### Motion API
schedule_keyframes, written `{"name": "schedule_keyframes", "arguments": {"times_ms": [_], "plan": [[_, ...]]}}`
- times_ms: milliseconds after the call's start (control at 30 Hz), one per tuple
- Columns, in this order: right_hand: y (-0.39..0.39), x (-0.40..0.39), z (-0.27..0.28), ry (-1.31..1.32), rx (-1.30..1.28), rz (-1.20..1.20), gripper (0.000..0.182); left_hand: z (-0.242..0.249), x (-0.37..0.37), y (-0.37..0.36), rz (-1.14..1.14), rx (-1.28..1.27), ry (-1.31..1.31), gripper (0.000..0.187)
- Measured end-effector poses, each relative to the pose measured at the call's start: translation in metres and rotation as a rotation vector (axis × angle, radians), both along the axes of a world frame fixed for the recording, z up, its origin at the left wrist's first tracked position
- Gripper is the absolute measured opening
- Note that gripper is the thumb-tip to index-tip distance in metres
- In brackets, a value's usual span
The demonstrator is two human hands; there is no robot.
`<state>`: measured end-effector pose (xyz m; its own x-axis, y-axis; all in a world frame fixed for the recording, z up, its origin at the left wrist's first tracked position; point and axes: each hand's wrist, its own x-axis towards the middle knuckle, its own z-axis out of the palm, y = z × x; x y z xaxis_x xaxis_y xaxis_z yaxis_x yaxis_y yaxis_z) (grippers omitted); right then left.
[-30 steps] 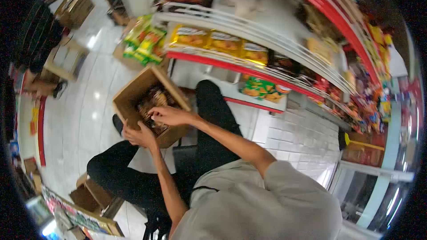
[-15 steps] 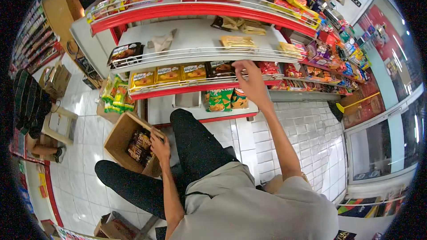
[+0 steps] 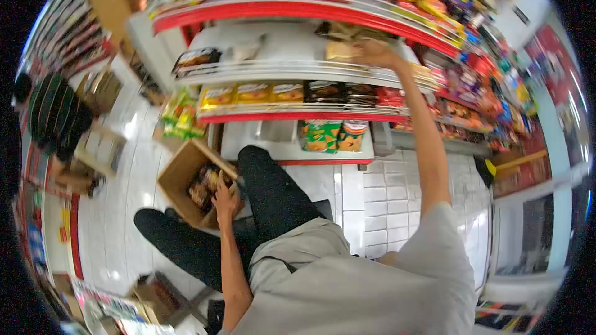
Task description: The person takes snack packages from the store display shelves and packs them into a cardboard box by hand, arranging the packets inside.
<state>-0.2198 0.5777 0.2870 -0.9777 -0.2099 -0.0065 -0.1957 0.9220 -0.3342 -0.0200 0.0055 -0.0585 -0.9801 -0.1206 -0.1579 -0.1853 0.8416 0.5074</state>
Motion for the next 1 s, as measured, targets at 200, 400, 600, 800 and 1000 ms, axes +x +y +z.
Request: {"name": "schedule_keyframes", "arguments": {"times_ms": [200,400,600,800,1000], "plan": [[-0.142,0.096,0.009,0.814,0.152,-0.017,0.057,-0.002,0.014,-0.058,-0.013,-0.106,-0.421,0.081],[-0.358,0.138,-0.063,0.274,-0.312,0.170,0.056,-0.038,0.049,-0.056,0.042,-0.291,-0.160,0.066],[-0.548,0.065,-0.302,-0.552,0.102,0.568,0.060,-0.014,0.050,-0.053,-0.015,-0.320,-0.189,0.066],[-0.604,0.053,-0.523,-0.562,0.694,0.636,0.047,-0.010,0.048,-0.058,0.097,-0.187,-0.072,0.054],[-0.575,0.064,-0.632,-0.263,1.177,0.915,0.036,-0.024,0.040,-0.066,0.105,0.012,-0.136,0.048]]}}
